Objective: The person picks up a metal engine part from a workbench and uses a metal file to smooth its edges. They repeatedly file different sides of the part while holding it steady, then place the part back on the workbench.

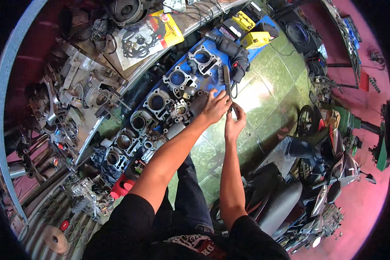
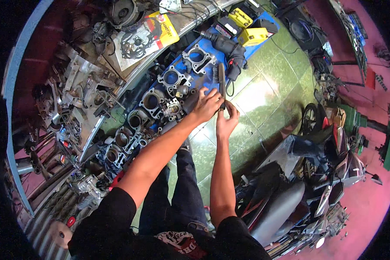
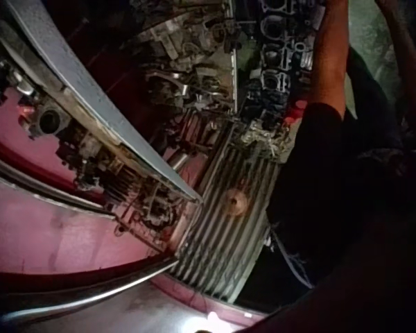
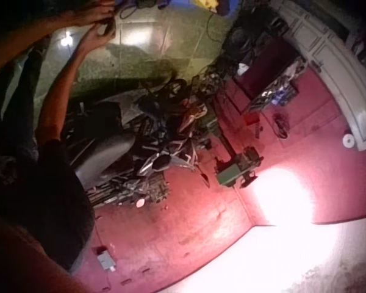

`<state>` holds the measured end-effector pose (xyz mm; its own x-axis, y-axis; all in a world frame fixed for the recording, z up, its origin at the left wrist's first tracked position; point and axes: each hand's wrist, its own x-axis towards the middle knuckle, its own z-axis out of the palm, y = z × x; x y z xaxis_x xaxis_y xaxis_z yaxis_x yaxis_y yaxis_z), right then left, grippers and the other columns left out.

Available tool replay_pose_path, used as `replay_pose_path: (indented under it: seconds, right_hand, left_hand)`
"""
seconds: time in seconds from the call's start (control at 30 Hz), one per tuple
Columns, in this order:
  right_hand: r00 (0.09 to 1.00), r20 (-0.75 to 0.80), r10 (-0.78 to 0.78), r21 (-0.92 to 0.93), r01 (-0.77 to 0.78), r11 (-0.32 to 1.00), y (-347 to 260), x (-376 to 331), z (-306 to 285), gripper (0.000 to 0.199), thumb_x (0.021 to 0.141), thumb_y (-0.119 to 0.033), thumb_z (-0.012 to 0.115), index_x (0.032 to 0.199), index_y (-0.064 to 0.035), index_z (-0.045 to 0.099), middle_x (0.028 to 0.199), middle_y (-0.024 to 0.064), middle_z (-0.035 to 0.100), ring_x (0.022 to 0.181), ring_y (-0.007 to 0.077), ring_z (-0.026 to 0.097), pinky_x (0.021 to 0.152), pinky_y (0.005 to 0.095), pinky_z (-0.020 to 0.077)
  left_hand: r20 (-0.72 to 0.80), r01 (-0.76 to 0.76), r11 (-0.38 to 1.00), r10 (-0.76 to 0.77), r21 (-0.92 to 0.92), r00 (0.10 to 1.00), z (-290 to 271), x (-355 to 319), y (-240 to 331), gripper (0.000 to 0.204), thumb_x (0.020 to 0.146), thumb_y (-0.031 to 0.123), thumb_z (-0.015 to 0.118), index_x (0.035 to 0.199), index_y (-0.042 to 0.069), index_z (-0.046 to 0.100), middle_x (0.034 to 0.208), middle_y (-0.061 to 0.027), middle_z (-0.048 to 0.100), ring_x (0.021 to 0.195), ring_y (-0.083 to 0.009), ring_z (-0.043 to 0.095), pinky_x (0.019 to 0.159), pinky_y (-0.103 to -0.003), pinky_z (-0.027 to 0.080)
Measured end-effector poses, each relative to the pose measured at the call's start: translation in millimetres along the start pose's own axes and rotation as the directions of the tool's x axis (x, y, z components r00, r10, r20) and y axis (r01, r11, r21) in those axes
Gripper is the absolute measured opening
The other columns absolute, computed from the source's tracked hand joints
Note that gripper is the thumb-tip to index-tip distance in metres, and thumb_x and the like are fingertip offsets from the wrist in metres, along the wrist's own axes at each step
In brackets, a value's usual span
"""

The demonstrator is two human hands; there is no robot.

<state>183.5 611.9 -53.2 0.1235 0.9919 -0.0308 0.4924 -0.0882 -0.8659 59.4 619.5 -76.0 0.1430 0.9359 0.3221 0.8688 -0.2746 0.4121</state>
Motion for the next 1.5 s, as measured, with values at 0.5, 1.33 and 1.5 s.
replay_pose_path:
  seconds: [0.5, 1.33, 1.5]
  right_hand:
    - [0.995, 0.052, 0.083, -0.059, -0.08, 0.995, -17, 19, 5, 0.029, 0.09, -0.013, 0.074, 0.118, -0.0037, 0.072, 0.104, 0.0152, 0.075, 0.102, 0.0254, 0.069, 0.094, 0.0373, 0.0509]
    - [0.953, -0.125, 0.275, -0.308, -0.301, 0.903, -79, -5, -29, 0.044, 0.08, -0.038, 0.076, 0.103, -0.0006, 0.079, 0.086, 0.0177, 0.077, 0.082, 0.0304, 0.075, 0.083, 0.0407, 0.0559]
    - [0.966, 0.072, 0.248, 0.093, -0.254, 0.963, -91, -47, -55, 0.041, 0.095, -0.034, 0.072, 0.103, 0.0057, 0.076, 0.087, 0.0106, 0.075, 0.076, 0.0148, 0.063, 0.07, 0.0334, 0.0503]
  left_hand:
    - [-0.199, 0.185, 0.978, -0.2, -0.094, 0.959, -7, -15, 10, 0.035, 0.077, 0.037, 0.074, 0.098, 0.011, 0.063, 0.102, -0.0044, 0.061, 0.108, -0.024, 0.055, 0.092, -0.051, 0.031]
    - [-0.184, 0.2, 0.931, -0.264, -0.307, 0.947, -68, -50, 78, 0.042, 0.073, 0.026, 0.081, 0.109, 0.007, 0.071, 0.118, -0.0063, 0.069, 0.132, -0.0262, 0.054, 0.1, -0.056, 0.027]
    - [-0.132, 0.198, 0.91, -0.261, -0.364, 0.956, -129, -79, 103, 0.047, 0.078, 0.025, 0.081, 0.121, 0.011, 0.07, 0.131, -0.0019, 0.066, 0.139, -0.022, 0.049, 0.101, -0.057, 0.026]
